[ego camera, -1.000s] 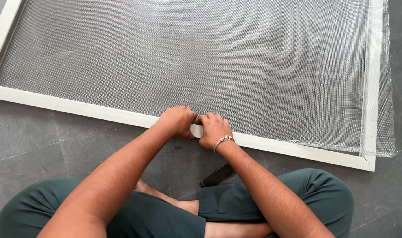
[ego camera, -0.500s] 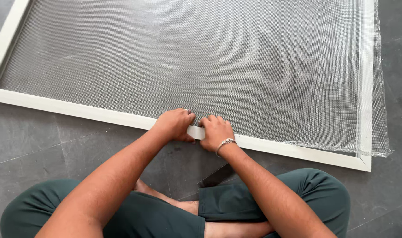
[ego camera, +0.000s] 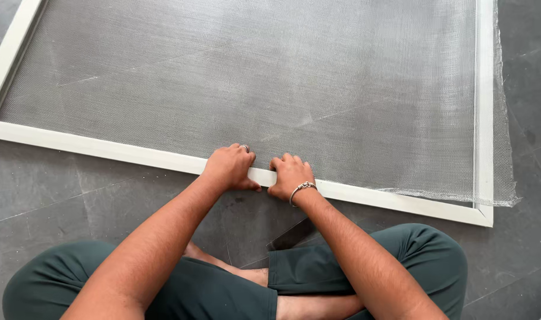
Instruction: The person sits on the floor with a window screen frame and uses a utility knife blade to trim excess mesh along the frame edges, pressing the mesh with one hand while cutting. They work around the frame sides and corners, then reposition the frame and press the mesh into the frame edges.
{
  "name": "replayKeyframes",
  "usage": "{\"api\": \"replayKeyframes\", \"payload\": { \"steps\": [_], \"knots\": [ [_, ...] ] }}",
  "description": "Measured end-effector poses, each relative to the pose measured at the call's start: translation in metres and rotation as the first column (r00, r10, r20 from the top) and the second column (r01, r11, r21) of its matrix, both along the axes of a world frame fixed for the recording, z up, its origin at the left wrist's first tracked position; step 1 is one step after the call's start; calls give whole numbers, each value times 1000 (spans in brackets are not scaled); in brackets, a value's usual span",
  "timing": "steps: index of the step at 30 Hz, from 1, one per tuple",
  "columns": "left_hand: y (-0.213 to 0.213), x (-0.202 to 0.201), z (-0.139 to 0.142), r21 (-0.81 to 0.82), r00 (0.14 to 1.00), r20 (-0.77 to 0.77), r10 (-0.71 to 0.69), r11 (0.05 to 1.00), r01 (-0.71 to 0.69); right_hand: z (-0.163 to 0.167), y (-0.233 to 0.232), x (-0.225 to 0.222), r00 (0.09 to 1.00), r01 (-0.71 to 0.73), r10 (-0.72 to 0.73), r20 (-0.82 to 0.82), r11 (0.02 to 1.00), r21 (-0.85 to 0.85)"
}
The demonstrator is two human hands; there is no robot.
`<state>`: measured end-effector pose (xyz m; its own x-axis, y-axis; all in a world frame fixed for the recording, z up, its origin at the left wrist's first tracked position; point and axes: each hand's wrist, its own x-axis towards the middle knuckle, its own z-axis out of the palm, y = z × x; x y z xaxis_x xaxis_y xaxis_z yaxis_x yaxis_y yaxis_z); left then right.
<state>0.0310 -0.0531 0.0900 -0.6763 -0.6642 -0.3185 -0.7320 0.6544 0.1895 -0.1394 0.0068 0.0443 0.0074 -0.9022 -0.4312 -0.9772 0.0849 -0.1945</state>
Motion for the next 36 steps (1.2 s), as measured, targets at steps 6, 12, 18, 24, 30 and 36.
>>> {"api": "replayKeyframes", "payload": {
  "steps": [6, 12, 18, 24, 30, 36],
  "knots": [
    [-7, -5, 5, 77, 996, 88, -6, 997, -1, -2, 4, -3, 1000, 16, -16, 8, 1000, 22],
    [-10, 8, 4, 92, 995, 100, 0, 996, -9, 9, 48, -61, 999, 23, -30, -29, 980, -199],
    [-6, 42, -1, 48, 991, 72, 112, 992, -116, 8, 64, -81, 999, 30, -24, 23, 965, -262],
    [6, 78, -15, 25, 966, 65, 251, 967, -253, -1, 51, -67, 989, -10, 55, 138, 952, -306],
    [3, 98, -22, -88, 994, 66, 87, 993, -81, 2, 46, -98, 970, -133, 175, 170, 963, -236],
    [5, 95, -22, -44, 974, 109, 198, 980, -194, -1, 49, -91, 946, -103, 193, 260, 941, -323]
  ]
}}
